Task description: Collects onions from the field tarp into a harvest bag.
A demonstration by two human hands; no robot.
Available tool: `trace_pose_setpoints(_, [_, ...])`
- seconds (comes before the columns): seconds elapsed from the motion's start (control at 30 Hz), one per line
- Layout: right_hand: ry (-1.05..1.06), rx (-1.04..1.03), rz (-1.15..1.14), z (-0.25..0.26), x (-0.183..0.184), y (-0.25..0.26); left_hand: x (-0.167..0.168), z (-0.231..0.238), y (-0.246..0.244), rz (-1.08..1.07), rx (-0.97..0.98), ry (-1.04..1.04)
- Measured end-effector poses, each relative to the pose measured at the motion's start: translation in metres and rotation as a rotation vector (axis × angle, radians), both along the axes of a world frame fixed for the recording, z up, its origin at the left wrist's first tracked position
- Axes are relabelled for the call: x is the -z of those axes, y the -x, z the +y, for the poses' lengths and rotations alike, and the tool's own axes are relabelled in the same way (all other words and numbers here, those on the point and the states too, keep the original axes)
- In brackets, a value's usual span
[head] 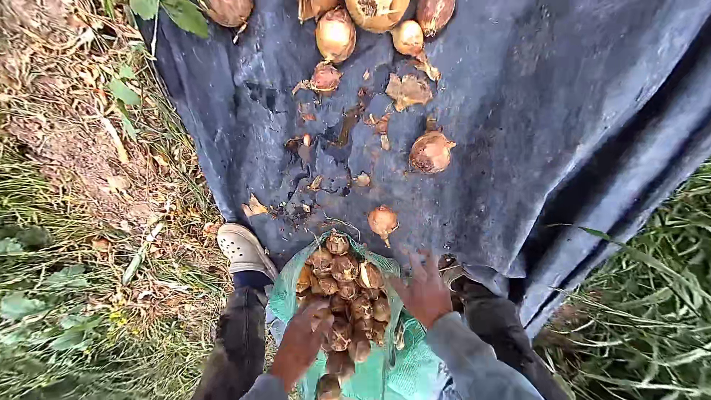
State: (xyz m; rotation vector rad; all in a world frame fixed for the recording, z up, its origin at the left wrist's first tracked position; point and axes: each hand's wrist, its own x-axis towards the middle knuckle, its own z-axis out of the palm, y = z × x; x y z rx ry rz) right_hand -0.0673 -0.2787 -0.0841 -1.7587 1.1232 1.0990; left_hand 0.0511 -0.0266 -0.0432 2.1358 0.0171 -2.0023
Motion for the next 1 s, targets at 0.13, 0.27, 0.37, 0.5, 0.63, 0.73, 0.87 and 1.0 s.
trace_pose_setpoints(0.13, [-0.006,-0.233,-0.116,-0.005,0.086,-0.065,0.086,-0.062,-0.025,-0.264,0.068,0.084])
trace_pose_setpoints(0.27, [-0.127,-0.189,-0.036,0.020,0.093,-0.077,0.135,-0.062,-0.012,-0.330,-0.144,-0.023])
trace_pose_setpoints(0.37, [-0.395,-0.311,-0.048,0.047,0.032,-0.046,0.125,-0.050,-0.015,-0.252,-0.117,0.033])
trace_pose_setpoints(0.5, [0.206,-0.339,-0.293,-0.027,0.029,-0.053,0.134,-0.052,-0.025,-0.169,0.018,0.091])
trace_pose_setpoints(0.63, [0.455,-0.342,-0.251,-0.131,0.103,-0.104,0.140,-0.071,-0.027,-0.153,0.200,0.048])
trace_pose_setpoints(0.73, [0.367,-0.263,-0.196,-0.140,0.113,-0.119,0.140,-0.067,-0.021,-0.175,0.254,0.026])
trace_pose_setpoints(0.87, [-0.153,-0.073,-0.204,-0.043,0.039,-0.067,0.113,-0.059,-0.009,-0.217,0.182,0.019])
trace_pose_setpoints(1.0, [-0.271,-0.378,0.195,0.079,-0.041,-0.012,0.058,-0.030,0.019,-0.175,0.236,0.017])
